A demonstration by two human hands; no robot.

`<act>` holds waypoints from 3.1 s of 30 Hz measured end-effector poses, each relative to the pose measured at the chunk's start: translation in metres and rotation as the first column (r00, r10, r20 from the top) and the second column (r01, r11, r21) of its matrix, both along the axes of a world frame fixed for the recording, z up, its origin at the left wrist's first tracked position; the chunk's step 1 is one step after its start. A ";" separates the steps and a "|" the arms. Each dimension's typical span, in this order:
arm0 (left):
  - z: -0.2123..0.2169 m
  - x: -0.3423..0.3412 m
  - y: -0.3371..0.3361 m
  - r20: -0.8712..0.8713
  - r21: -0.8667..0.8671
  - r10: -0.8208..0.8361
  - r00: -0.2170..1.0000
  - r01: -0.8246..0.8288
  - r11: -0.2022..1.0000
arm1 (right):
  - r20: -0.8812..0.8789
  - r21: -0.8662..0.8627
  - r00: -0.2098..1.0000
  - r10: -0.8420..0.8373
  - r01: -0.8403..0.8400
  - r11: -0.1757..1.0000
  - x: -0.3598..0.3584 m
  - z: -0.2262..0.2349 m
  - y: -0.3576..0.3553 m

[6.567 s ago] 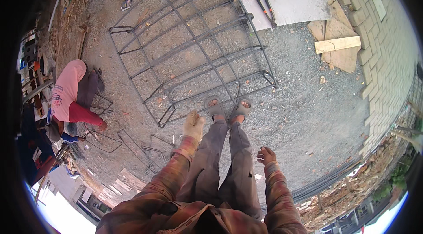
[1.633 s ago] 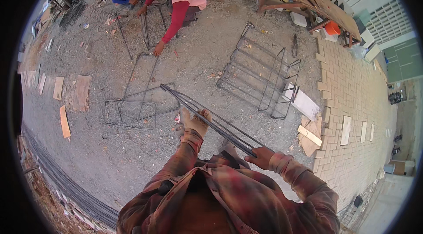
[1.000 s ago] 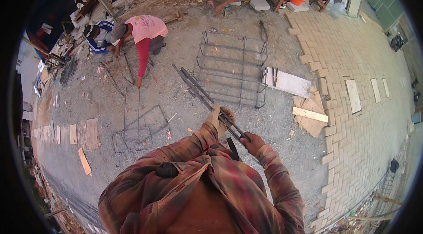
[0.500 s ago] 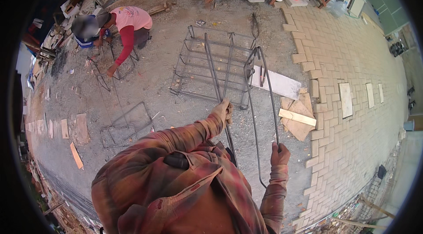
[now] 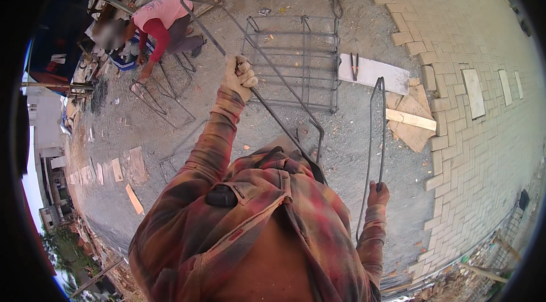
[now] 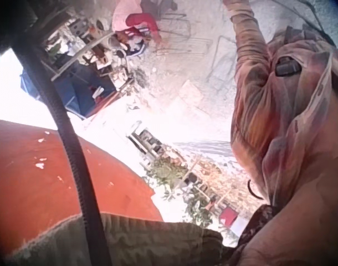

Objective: The person assembles a metal rebar frame by cutting thin wire, positioning rebar pieces, and twisting the wire by hand to secure the joints.

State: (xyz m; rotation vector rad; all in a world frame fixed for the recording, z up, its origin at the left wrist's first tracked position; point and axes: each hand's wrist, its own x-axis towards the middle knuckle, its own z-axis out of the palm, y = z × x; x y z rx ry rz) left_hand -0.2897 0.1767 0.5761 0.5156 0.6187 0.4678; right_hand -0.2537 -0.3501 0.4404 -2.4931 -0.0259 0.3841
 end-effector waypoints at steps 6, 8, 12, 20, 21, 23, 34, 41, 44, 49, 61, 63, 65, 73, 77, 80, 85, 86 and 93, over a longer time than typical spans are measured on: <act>0.012 -0.026 0.019 -0.022 0.103 0.148 0.989 -0.145 0.984 | -0.228 0.016 0.968 -0.108 0.114 0.993 -0.046 -0.053 -0.021; 0.012 -0.037 0.029 -0.004 0.133 0.163 0.987 -0.161 0.978 | -0.247 0.022 0.960 -0.128 0.138 0.990 -0.064 -0.057 -0.012; 0.016 -0.058 0.037 -0.120 0.187 0.292 0.949 -0.267 0.945 | -0.360 0.032 0.921 -0.149 0.172 0.985 -0.087 -0.055 0.007; -0.064 -0.162 0.074 -0.426 0.089 0.190 0.884 -0.168 0.982 | -0.267 -0.048 0.946 -0.181 0.174 0.983 -0.108 -0.052 0.070; -0.075 -0.174 0.078 -0.426 0.085 0.182 0.886 -0.161 0.983 | -0.248 -0.070 0.950 -0.188 0.176 0.982 -0.107 -0.051 0.085; -0.097 -0.200 0.081 -0.440 0.019 0.194 0.877 -0.207 0.978 | -0.228 -0.111 0.953 -0.200 0.178 0.978 -0.108 -0.053 0.102; -0.162 -0.256 0.115 -0.506 -0.357 0.151 0.849 -0.366 0.860 | -0.160 0.220 0.962 -0.223 0.255 0.942 -0.102 -0.028 0.199; -0.185 -0.277 0.113 -0.585 -0.397 0.102 0.805 -0.394 0.829 | -0.160 0.252 0.972 -0.173 0.209 0.945 -0.068 -0.016 0.254; -0.180 -0.275 0.107 -0.616 -0.371 0.117 0.779 -0.418 0.829 | -0.175 0.260 0.974 -0.146 0.188 0.947 -0.033 -0.030 0.275; -0.165 -0.259 0.092 -0.592 -0.188 0.254 0.765 -0.437 0.880 | -0.165 0.227 0.985 -0.057 0.095 0.969 0.067 -0.091 0.320; -0.111 -0.217 0.056 -0.704 -0.087 0.439 0.559 -0.681 0.727 | -0.353 0.437 0.935 -0.046 0.208 0.875 0.292 -0.243 0.414; -0.107 -0.187 0.052 -0.703 -0.112 0.399 0.589 -0.645 0.756 | 0.006 0.242 0.999 -0.043 0.040 0.969 0.334 -0.316 0.351; -0.104 -0.186 0.050 -0.718 -0.076 0.422 0.554 -0.665 0.743 | -0.018 0.034 0.999 -0.028 0.029 0.999 0.328 -0.357 0.355; -0.137 -0.189 0.043 -0.760 -0.094 0.371 0.533 -0.655 0.750 | -0.320 -0.119 0.935 -0.151 0.119 0.986 0.321 -0.450 0.320; -0.160 -0.197 0.043 -0.765 -0.176 0.320 0.559 -0.659 0.731 | -0.426 -0.168 0.884 -0.192 0.131 0.977 0.317 -0.461 0.327; -0.169 -0.206 0.047 -0.714 -0.262 0.286 0.639 -0.623 0.737 | -0.436 -0.245 0.882 -0.179 0.076 0.967 0.299 -0.442 0.352; -0.171 -0.209 0.066 -0.668 -0.393 0.238 0.705 -0.606 0.691 | -0.352 0.283 0.933 0.076 0.029 0.959 0.190 -0.386 0.366; -0.167 -0.211 0.070 -0.604 -0.450 0.222 0.766 -0.557 0.698 | -0.678 0.416 0.728 0.100 0.269 0.869 0.147 -0.356 0.392; -0.165 -0.233 0.106 -0.765 0.024 -0.350 0.540 0.568 0.823 | -0.796 0.604 0.555 0.241 0.700 0.381 -0.030 -0.288 0.500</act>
